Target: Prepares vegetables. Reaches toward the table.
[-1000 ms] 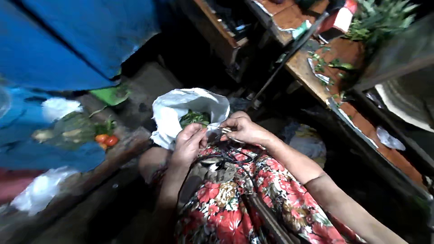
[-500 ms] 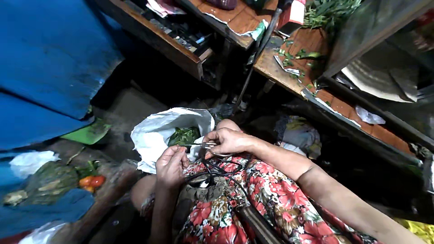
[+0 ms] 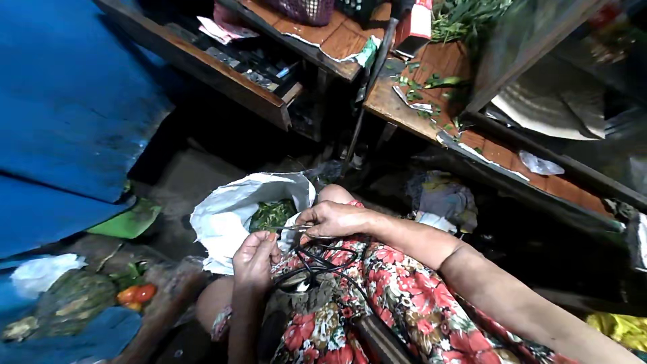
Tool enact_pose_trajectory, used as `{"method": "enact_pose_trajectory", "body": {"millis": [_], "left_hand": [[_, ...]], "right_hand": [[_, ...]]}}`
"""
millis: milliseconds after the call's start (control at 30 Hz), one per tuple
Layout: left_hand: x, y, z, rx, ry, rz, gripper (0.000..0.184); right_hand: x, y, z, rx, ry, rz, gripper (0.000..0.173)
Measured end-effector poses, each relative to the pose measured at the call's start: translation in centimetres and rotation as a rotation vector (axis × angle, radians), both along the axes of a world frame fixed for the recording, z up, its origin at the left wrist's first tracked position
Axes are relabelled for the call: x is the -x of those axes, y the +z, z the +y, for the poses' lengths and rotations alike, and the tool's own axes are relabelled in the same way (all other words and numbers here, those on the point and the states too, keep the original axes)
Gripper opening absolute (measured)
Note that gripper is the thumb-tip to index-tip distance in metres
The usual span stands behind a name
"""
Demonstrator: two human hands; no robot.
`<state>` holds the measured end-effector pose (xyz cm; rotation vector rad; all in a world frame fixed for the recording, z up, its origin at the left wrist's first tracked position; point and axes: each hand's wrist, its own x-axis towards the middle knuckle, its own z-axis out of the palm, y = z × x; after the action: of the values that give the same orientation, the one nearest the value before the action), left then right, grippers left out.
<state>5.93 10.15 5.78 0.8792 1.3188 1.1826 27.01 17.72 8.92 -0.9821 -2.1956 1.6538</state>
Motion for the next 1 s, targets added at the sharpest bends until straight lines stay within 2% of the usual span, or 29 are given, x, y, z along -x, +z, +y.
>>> {"method": "enact_pose_trajectory", "body": {"millis": [167, 267, 467, 667, 833, 900, 1000], "left_hand": [[0.1, 0.0, 0.0, -0.015, 0.029, 0.045, 0.015], [1.3, -0.5, -0.1, -0.051, 0.019, 0.146, 0.038], [3.7, -1.0, -1.9, 0.045, 0.161, 0.391, 0.039], [6.4, -4.4, -4.5, 0.108, 0.081, 0.905, 0.045], [6.6, -7.3, -6.9, -0.009, -0.075, 1.369, 0.037], [4.8, -5.0, -7.4, 0.043, -0.077, 1.322, 0.041], [4.3, -4.8, -7.6, -0.02, 0.024, 1.28, 0.035]], "right_hand": [[-0.7, 1.2, 0.0, -0.035, -0.176, -0.006, 0.027], [-2.4, 1.9, 0.7, -0.128, -0.312, -0.061, 0.027], [-8.5, 5.8, 4.3, -0.416, -0.569, -0.119, 0.035], [-14.8, 7.9, 9.2, -0.624, -0.761, -0.427, 0.035], [-17.8, 6.6, 11.8, -0.651, -0.83, -0.605, 0.036], [-18.3, 6.3, 12.0, -0.639, -0.874, -0.612, 0.034], [-19.2, 6.5, 12.3, -0.631, -0.951, -0.596, 0.039]]}}
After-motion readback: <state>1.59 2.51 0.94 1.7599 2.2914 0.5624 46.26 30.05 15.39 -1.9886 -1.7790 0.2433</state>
